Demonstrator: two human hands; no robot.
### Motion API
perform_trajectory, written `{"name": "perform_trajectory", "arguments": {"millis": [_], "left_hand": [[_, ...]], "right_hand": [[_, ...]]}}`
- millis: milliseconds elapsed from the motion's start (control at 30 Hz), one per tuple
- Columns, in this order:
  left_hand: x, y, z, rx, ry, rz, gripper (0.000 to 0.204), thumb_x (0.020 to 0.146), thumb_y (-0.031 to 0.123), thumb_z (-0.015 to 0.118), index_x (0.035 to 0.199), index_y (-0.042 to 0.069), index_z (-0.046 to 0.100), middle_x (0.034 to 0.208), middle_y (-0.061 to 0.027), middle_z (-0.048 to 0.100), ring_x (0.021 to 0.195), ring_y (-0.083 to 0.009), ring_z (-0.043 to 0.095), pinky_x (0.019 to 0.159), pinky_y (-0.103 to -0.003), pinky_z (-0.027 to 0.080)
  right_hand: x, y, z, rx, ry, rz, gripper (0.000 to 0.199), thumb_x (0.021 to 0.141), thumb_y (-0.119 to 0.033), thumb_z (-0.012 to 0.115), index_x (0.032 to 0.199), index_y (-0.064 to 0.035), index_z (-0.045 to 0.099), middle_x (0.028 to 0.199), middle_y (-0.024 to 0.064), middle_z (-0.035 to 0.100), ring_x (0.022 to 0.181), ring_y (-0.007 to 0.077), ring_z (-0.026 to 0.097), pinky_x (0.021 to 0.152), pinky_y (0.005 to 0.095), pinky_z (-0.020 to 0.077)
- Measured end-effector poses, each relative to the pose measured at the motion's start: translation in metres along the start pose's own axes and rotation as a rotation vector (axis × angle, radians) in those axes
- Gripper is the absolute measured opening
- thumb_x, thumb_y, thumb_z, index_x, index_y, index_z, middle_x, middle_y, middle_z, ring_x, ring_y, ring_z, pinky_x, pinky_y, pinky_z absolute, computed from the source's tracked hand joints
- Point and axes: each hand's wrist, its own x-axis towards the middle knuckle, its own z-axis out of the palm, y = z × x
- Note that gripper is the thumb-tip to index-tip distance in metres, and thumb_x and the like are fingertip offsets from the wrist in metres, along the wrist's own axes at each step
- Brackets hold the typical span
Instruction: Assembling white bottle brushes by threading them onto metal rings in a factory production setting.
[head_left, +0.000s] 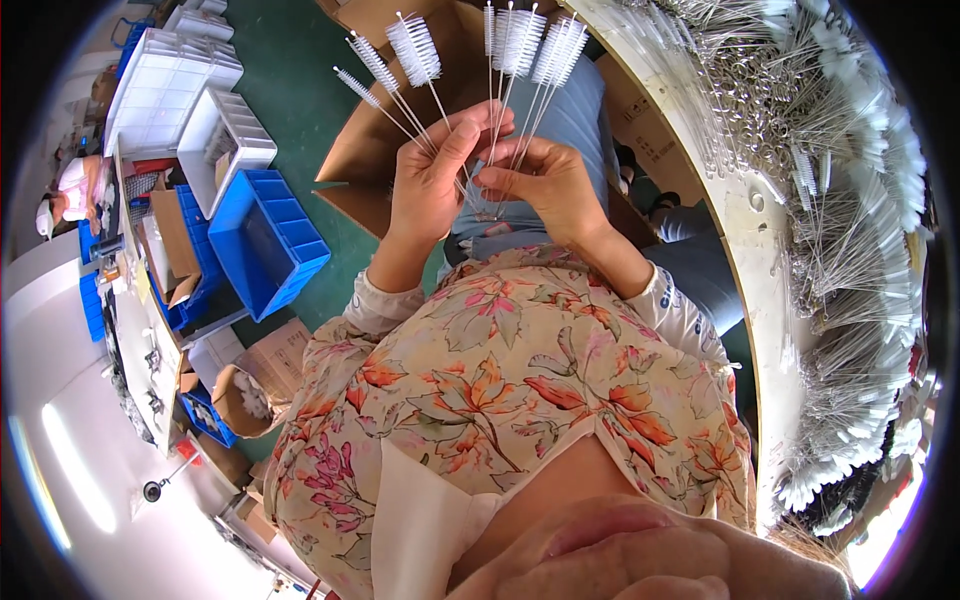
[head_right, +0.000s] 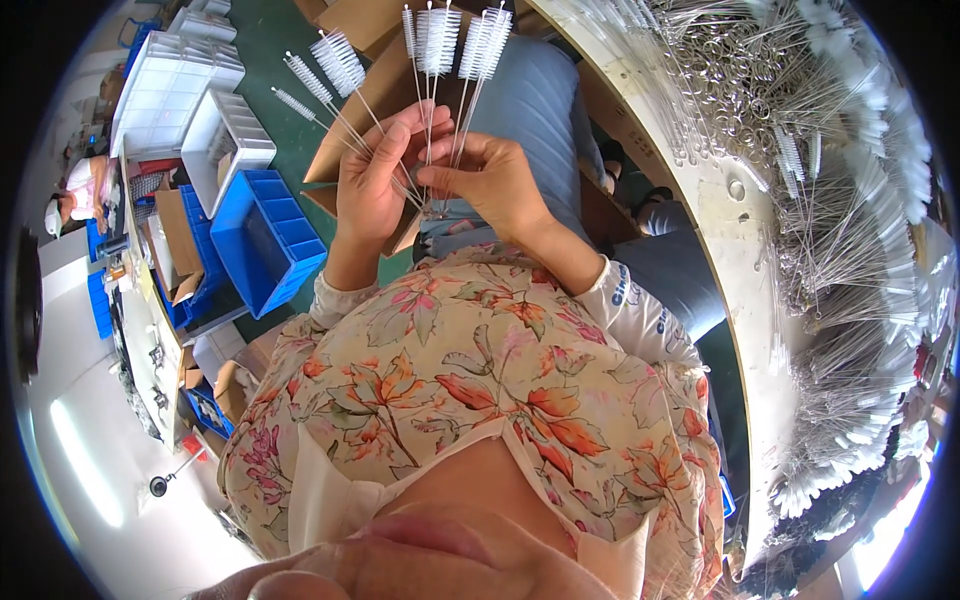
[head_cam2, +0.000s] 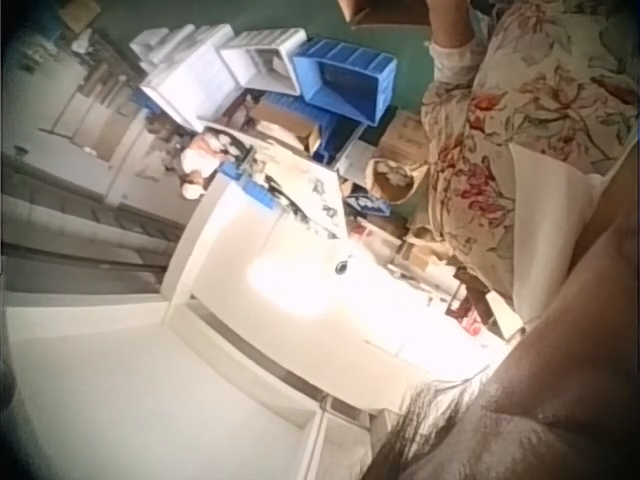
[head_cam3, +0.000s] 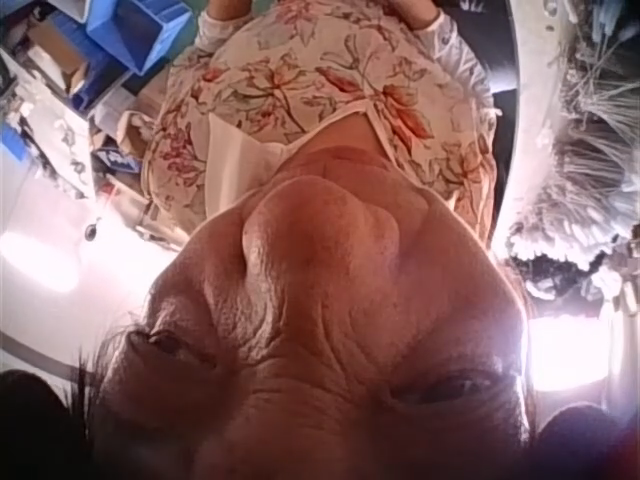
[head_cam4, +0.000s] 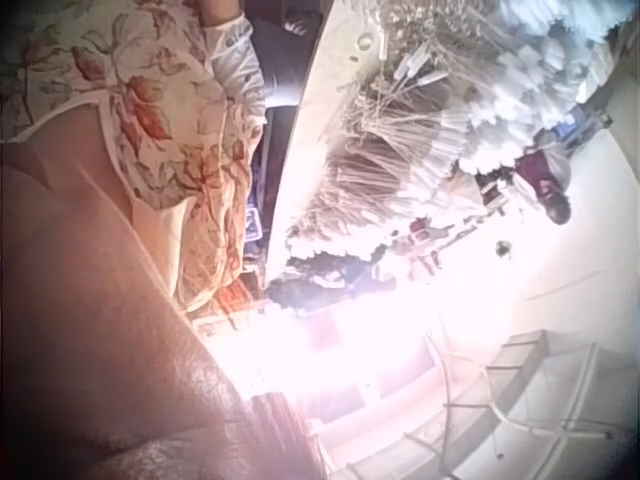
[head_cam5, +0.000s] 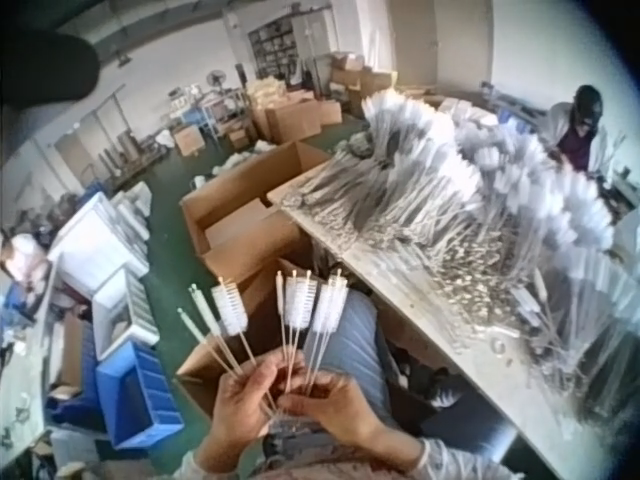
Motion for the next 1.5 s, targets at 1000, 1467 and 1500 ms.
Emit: {"name": "perform_trajectory", "arguments": {"millis": [1000,1467,1500], "left_hand": [[-0.002,-0.001,0.001,0.181,0.124,-0.054,0.022,0.085,0.004,0.061,0.103,-0.009,0.059,0.094,-0.0153,0.066,0.081,-0.0165,0.065,0.073,-0.025,0.052],[-0.012,-0.018,-0.008,0.134,0.299,0.11,0.012,0.087,0.005,0.057,0.094,-0.005,0.06,0.089,-0.0127,0.066,0.082,-0.0181,0.063,0.078,-0.029,0.049],[-0.011,-0.021,-0.01,0.077,0.33,0.199,0.013,0.088,0.007,0.056,0.095,-0.003,0.059,0.088,-0.0113,0.066,0.08,-0.0178,0.063,0.076,-0.029,0.049]], "right_hand": [[-0.002,-0.001,0.002,-0.027,0.099,0.01,0.018,0.076,-0.003,0.072,0.088,0.0034,0.062,0.075,0.0068,0.064,0.06,0.0097,0.059,0.055,0.0212,0.0494],[0.001,-0.002,0.002,0.009,0.147,-0.018,0.014,0.076,-0.001,0.071,0.084,0.0016,0.06,0.072,0.0056,0.063,0.061,0.0098,0.058,0.058,0.0223,0.0481],[0.004,-0.001,0.002,0.012,0.151,-0.019,0.014,0.076,-0.001,0.071,0.084,0.0016,0.06,0.072,0.0056,0.063,0.061,0.0098,0.058,0.058,0.0223,0.0481]]}}
